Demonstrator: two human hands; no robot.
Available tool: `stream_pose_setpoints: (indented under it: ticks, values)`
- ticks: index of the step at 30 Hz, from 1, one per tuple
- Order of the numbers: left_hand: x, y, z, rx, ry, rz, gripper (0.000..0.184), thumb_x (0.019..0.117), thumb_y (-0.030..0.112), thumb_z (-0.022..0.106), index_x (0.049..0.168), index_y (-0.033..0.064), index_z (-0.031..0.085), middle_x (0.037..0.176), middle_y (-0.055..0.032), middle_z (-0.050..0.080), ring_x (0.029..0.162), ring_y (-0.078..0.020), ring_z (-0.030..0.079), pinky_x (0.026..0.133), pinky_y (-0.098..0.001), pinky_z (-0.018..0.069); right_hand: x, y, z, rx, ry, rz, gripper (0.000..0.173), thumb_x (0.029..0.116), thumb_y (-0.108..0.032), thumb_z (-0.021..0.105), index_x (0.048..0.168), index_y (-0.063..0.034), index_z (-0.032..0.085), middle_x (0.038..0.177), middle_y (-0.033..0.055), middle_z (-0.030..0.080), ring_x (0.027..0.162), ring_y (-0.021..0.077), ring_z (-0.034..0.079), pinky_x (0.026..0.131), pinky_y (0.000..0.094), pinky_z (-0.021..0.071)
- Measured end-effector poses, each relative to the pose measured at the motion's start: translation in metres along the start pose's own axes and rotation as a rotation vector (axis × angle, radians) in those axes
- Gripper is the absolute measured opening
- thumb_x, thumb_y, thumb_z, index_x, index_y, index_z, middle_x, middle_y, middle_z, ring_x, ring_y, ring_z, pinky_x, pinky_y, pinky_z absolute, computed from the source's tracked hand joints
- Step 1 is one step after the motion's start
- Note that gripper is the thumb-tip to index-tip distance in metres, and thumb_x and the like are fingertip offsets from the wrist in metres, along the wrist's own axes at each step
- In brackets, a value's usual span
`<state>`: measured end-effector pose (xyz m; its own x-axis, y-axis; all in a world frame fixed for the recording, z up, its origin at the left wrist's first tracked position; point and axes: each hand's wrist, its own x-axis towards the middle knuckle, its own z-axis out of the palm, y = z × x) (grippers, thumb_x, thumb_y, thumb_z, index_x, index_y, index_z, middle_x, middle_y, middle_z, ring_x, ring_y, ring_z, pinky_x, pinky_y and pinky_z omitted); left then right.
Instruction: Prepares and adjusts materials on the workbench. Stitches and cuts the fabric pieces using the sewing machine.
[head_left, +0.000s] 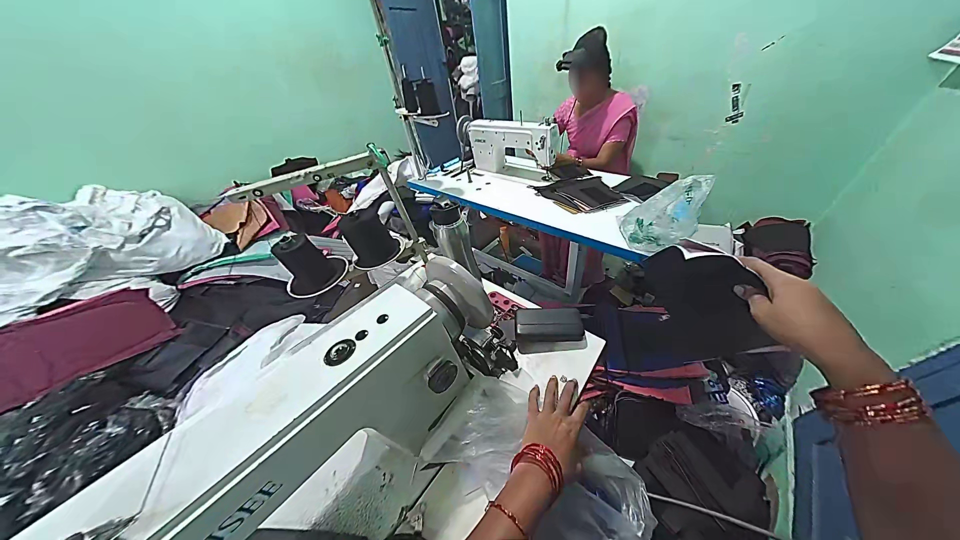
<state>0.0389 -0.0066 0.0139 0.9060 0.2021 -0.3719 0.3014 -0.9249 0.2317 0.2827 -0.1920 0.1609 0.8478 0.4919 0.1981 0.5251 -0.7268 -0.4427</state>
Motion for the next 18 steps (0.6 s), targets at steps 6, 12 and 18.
stream_pose_setpoints:
  ticks: [6, 12, 18]
  values:
    - [0.001, -0.003, -0.001, -0.055, -0.018, 0.030, 0.071, 0.0886, 0.028, 0.077, 0.153, 0.0181, 0.049, 0.171, -0.0131, 0.019, 0.158, -0.0426, 0.011, 0.120, -0.0714, 0.0110, 0.115, -0.042, 0.017, 0.569, 0.030, 0.017, 0.038, 0.1033, -0.014, 0.059, 0.140, -0.0069, 0.051, 0.122, 0.0216, 0.064, 0.103, 0.0320, 0.065, 0.088, 0.0562, 0.0517]
    - [0.002, -0.007, 0.000, -0.147, -0.001, 0.070, 0.067, 0.0896, 0.025, 0.076, 0.150, 0.0156, 0.051, 0.170, -0.0138, 0.022, 0.157, -0.0435, 0.012, 0.119, -0.0727, 0.0111, 0.246, -0.055, 0.073, 1.032, 0.290, 0.229, 0.084, 0.1010, -0.037, 0.064, 0.161, -0.0089, 0.012, 0.155, 0.0191, 0.041, 0.132, 0.0275, 0.055, 0.102, 0.0434, 0.0529]
    - [0.002, -0.009, -0.001, -0.177, -0.009, 0.088, 0.068, 0.0901, 0.024, 0.076, 0.152, 0.0149, 0.049, 0.171, -0.0125, 0.021, 0.158, -0.0423, 0.010, 0.119, -0.0722, 0.0107, 0.213, -0.055, 0.121, 0.956, 0.205, 0.241, 0.067, 0.1067, -0.028, 0.054, 0.158, -0.0058, 0.017, 0.145, 0.0221, 0.049, 0.107, 0.0229, 0.065, 0.086, 0.0360, 0.0561]
